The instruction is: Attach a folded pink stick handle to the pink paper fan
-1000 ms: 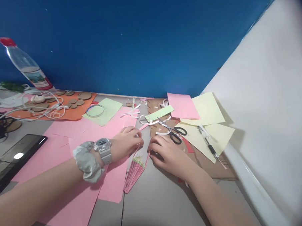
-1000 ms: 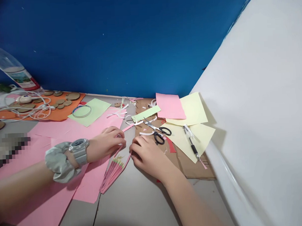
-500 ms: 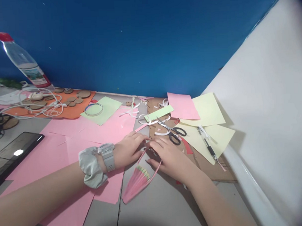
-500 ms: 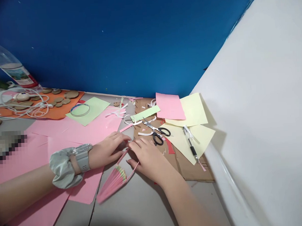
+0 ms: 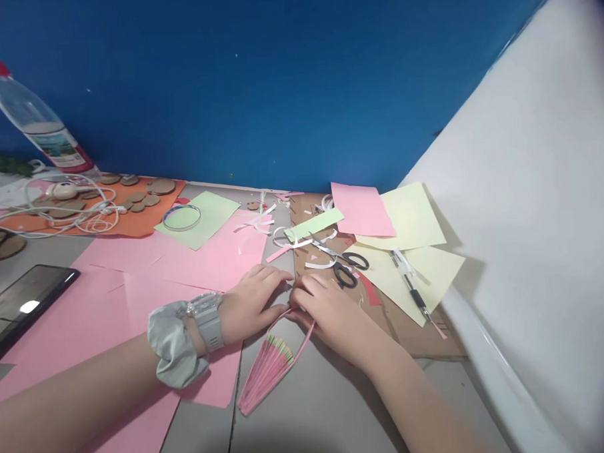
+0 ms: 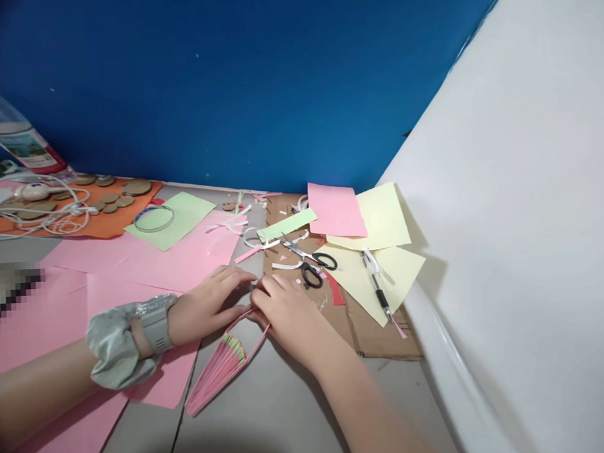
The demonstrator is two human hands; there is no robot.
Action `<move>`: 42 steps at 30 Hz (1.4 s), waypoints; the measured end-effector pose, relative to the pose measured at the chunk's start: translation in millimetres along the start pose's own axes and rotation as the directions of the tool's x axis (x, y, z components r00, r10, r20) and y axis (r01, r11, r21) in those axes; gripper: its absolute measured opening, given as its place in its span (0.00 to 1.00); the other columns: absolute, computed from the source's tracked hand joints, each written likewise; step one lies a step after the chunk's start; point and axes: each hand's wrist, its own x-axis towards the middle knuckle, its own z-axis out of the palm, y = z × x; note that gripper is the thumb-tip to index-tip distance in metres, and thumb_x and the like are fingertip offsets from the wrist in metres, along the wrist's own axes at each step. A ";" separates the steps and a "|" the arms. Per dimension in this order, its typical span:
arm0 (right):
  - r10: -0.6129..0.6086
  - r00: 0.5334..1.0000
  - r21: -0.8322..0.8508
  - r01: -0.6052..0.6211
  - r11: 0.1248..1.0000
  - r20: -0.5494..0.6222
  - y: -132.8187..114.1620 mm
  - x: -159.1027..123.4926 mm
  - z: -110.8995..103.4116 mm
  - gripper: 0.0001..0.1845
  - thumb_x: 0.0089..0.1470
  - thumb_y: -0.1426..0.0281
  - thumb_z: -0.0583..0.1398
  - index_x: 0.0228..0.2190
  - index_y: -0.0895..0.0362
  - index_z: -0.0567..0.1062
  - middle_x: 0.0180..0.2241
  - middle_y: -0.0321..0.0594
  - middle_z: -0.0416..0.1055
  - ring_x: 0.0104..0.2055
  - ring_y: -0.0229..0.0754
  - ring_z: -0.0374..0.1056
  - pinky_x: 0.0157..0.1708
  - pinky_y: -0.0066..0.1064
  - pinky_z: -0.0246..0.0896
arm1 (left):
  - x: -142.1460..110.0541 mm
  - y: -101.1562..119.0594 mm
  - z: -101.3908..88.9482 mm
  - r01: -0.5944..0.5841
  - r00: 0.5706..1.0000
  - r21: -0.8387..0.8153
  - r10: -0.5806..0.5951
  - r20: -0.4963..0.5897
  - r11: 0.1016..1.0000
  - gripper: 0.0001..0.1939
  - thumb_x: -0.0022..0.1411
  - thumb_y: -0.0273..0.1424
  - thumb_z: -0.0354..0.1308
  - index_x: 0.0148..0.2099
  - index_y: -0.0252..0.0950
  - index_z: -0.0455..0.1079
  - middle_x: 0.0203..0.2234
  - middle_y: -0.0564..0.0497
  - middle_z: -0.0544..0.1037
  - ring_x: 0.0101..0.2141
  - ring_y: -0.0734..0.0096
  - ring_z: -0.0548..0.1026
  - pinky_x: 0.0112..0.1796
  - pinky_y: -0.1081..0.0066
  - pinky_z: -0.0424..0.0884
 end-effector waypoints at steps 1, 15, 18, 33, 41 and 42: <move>-0.003 1.000 0.011 0.004 1.000 -0.007 1.3 -0.3 0.2 0.08 0.59 0.66 0.53 0.30 0.56 0.66 0.36 0.40 0.65 0.41 0.44 0.60 0.39 0.36 0.59 | -1.4 0.2 -1.4 0.005 1.000 -0.029 -0.006 -0.005 1.000 0.15 0.61 0.30 0.53 0.51 0.37 0.62 0.44 0.47 0.71 0.48 0.62 0.64 0.49 0.61 0.62; 0.094 0.907 -0.038 -0.120 0.992 -0.411 9.6 -6.9 -11.7 0.07 0.56 0.73 0.55 0.38 0.54 0.69 0.44 0.46 0.66 0.50 0.50 0.58 0.49 0.46 0.54 | -28.3 23.0 -20.5 0.287 0.953 0.048 -0.290 0.084 0.957 0.19 0.62 0.38 0.49 0.54 0.40 0.60 0.39 0.47 0.75 0.39 0.61 0.74 0.40 0.63 0.69; 0.008 0.965 -0.061 -0.025 0.998 -0.262 5.3 -7.1 -12.6 0.23 0.53 0.64 0.59 0.50 0.53 0.63 0.54 0.45 0.61 0.58 0.51 0.51 0.56 0.48 0.46 | -25.3 12.0 -21.0 0.241 0.968 0.165 -0.250 0.031 0.956 0.18 0.62 0.32 0.46 0.55 0.38 0.60 0.43 0.45 0.75 0.42 0.59 0.73 0.41 0.61 0.68; -0.163 0.955 -0.098 0.142 0.985 -0.249 -9.9 -0.1 -3.5 0.08 0.58 0.69 0.53 0.38 0.58 0.68 0.35 0.42 0.71 0.43 0.43 0.63 0.53 0.42 0.51 | -32.3 11.2 -18.7 0.109 0.985 0.226 -0.136 0.107 0.968 0.17 0.65 0.39 0.45 0.53 0.42 0.62 0.40 0.48 0.77 0.39 0.62 0.74 0.37 0.67 0.68; -0.210 0.965 -0.192 0.179 0.965 -0.156 -13.1 2.2 2.0 0.11 0.60 0.74 0.48 0.30 0.58 0.68 0.28 0.40 0.66 0.35 0.41 0.60 0.48 0.39 0.54 | -31.7 12.3 -22.0 0.098 0.979 0.081 -0.111 0.173 0.992 0.15 0.65 0.41 0.45 0.45 0.41 0.67 0.32 0.52 0.77 0.33 0.67 0.74 0.33 0.72 0.65; -0.210 0.968 -0.191 0.182 0.965 -0.140 -13.7 2.3 2.9 0.11 0.60 0.74 0.48 0.29 0.58 0.67 0.28 0.39 0.65 0.34 0.41 0.59 0.48 0.38 0.54 | -32.3 10.9 -21.4 0.095 0.976 0.077 -0.108 0.191 0.992 0.15 0.65 0.41 0.44 0.44 0.41 0.68 0.30 0.52 0.77 0.31 0.68 0.74 0.33 0.73 0.65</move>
